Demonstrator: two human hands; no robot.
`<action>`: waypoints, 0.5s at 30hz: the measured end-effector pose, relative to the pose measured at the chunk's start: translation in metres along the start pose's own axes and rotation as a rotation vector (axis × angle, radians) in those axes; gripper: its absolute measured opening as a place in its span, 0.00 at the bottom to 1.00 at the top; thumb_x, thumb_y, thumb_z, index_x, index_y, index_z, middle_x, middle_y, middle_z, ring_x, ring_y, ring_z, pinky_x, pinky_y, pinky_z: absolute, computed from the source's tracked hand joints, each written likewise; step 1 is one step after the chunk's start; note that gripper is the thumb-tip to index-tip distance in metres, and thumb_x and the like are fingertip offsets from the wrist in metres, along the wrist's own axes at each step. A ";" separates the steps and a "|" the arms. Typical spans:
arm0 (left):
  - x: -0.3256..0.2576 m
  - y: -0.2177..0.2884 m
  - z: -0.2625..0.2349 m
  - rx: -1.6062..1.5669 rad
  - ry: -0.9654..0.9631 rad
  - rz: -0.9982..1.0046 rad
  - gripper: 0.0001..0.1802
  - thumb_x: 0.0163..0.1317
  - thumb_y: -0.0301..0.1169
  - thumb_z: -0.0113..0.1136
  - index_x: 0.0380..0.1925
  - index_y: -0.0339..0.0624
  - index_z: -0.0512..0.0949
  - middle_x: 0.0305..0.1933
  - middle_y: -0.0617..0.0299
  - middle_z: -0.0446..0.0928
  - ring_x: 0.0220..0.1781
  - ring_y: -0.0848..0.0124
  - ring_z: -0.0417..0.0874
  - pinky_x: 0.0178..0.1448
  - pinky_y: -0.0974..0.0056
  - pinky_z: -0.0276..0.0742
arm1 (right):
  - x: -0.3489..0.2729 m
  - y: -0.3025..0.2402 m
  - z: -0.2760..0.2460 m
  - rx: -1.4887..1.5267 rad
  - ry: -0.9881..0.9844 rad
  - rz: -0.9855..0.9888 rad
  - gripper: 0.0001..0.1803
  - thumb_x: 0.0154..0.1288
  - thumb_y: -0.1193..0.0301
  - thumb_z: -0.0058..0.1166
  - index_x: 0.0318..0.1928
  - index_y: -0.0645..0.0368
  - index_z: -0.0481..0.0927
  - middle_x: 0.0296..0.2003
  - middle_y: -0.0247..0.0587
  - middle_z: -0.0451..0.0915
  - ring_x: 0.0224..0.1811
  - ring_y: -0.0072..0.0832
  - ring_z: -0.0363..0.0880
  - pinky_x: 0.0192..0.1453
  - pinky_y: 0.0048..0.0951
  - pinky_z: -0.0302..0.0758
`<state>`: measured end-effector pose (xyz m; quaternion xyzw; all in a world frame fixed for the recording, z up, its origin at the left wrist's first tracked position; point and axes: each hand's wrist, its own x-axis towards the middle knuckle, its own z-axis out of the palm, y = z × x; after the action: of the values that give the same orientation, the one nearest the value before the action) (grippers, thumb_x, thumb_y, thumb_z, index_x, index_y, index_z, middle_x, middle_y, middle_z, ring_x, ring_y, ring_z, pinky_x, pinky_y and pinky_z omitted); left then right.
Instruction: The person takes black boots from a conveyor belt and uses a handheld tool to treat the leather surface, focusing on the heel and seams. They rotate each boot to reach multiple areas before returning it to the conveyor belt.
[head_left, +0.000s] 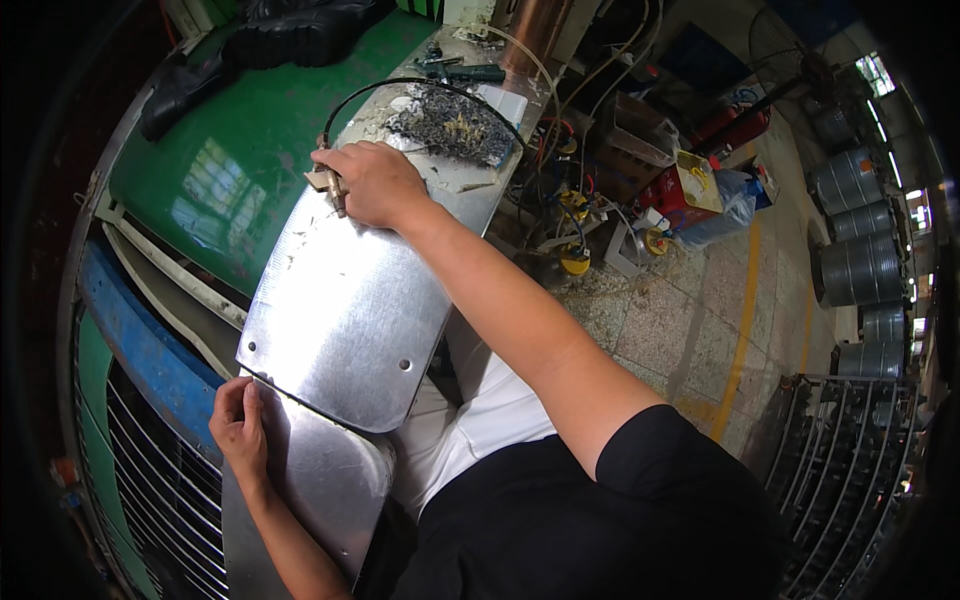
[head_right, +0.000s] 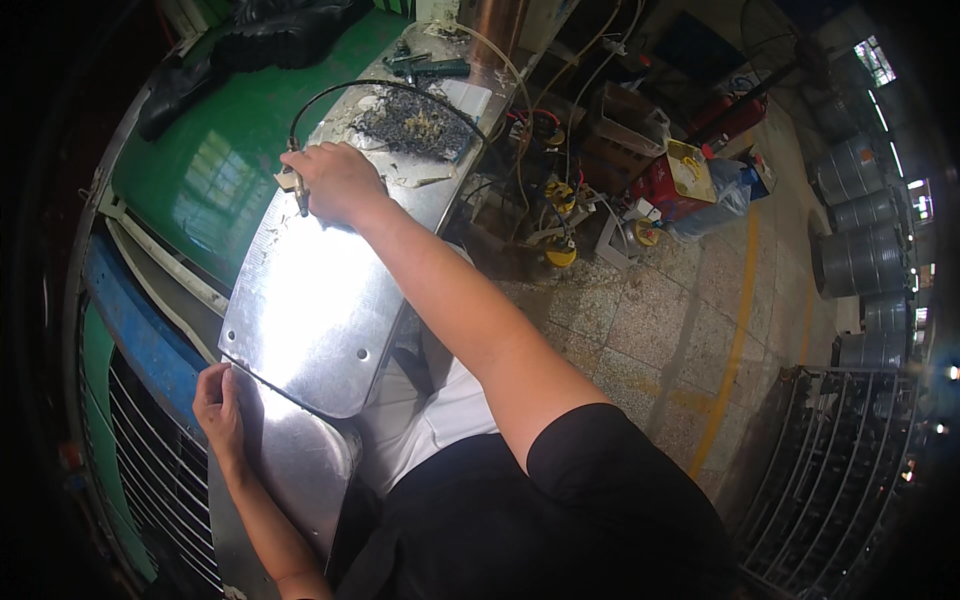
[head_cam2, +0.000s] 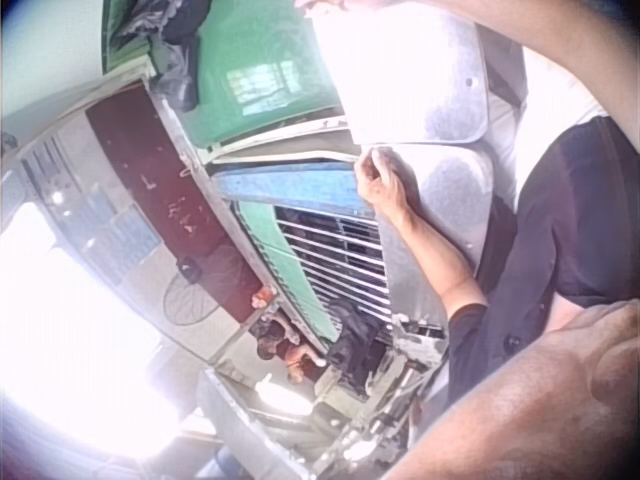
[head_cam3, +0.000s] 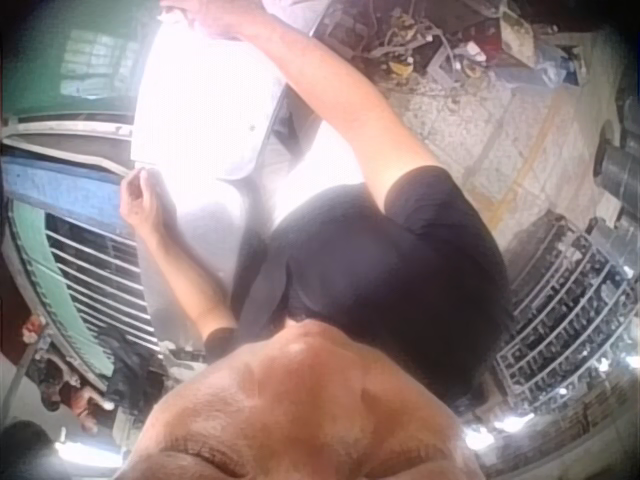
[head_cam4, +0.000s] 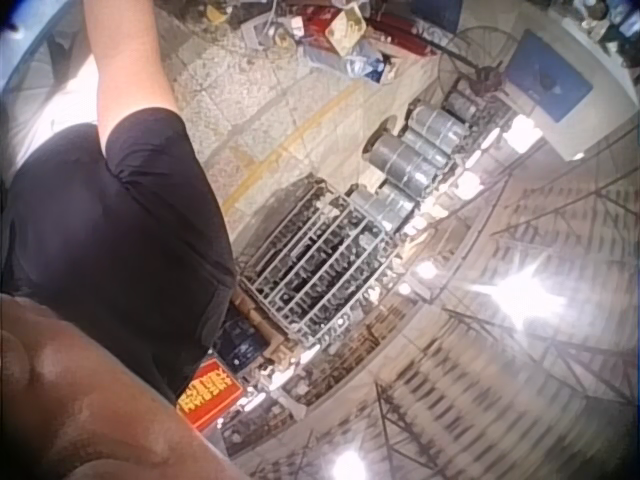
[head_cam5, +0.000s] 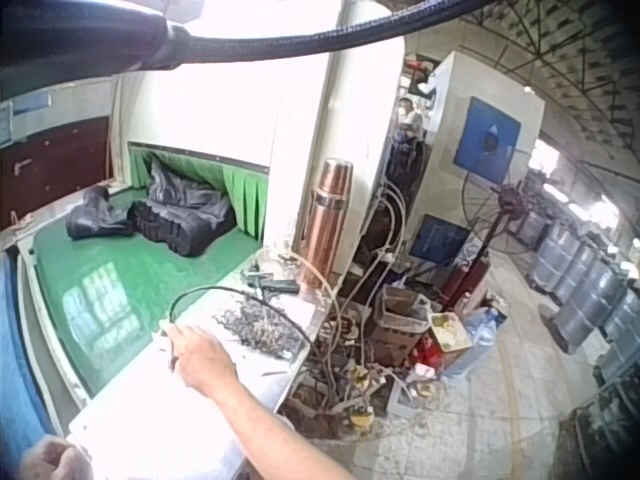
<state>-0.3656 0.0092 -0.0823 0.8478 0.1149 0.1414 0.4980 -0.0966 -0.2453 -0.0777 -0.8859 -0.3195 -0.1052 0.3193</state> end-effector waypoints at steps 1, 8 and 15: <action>0.001 0.000 0.001 0.002 -0.005 0.006 0.06 0.68 0.26 0.59 0.41 0.35 0.78 0.27 0.69 0.73 0.27 0.83 0.70 0.31 0.76 0.64 | -0.001 0.001 -0.001 -0.004 0.004 0.003 0.29 0.55 0.76 0.53 0.60 0.52 0.75 0.50 0.41 0.80 0.55 0.36 0.76 0.64 0.35 0.68; 0.002 0.000 0.002 0.003 -0.003 0.012 0.06 0.68 0.26 0.58 0.41 0.35 0.78 0.27 0.69 0.74 0.26 0.82 0.71 0.30 0.76 0.65 | -0.002 0.001 -0.002 -0.003 0.002 0.010 0.28 0.54 0.76 0.53 0.60 0.52 0.75 0.50 0.41 0.80 0.55 0.36 0.76 0.64 0.35 0.68; 0.003 0.002 0.003 -0.008 -0.001 0.016 0.06 0.68 0.26 0.59 0.41 0.35 0.78 0.27 0.69 0.73 0.26 0.82 0.71 0.30 0.76 0.65 | -0.001 0.009 0.009 -0.009 0.193 -0.094 0.23 0.54 0.74 0.55 0.54 0.50 0.79 0.38 0.42 0.81 0.44 0.40 0.79 0.54 0.38 0.74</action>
<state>-0.3621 0.0068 -0.0812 0.8469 0.1071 0.1453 0.5002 -0.0920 -0.2452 -0.0900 -0.8573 -0.3280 -0.2062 0.3391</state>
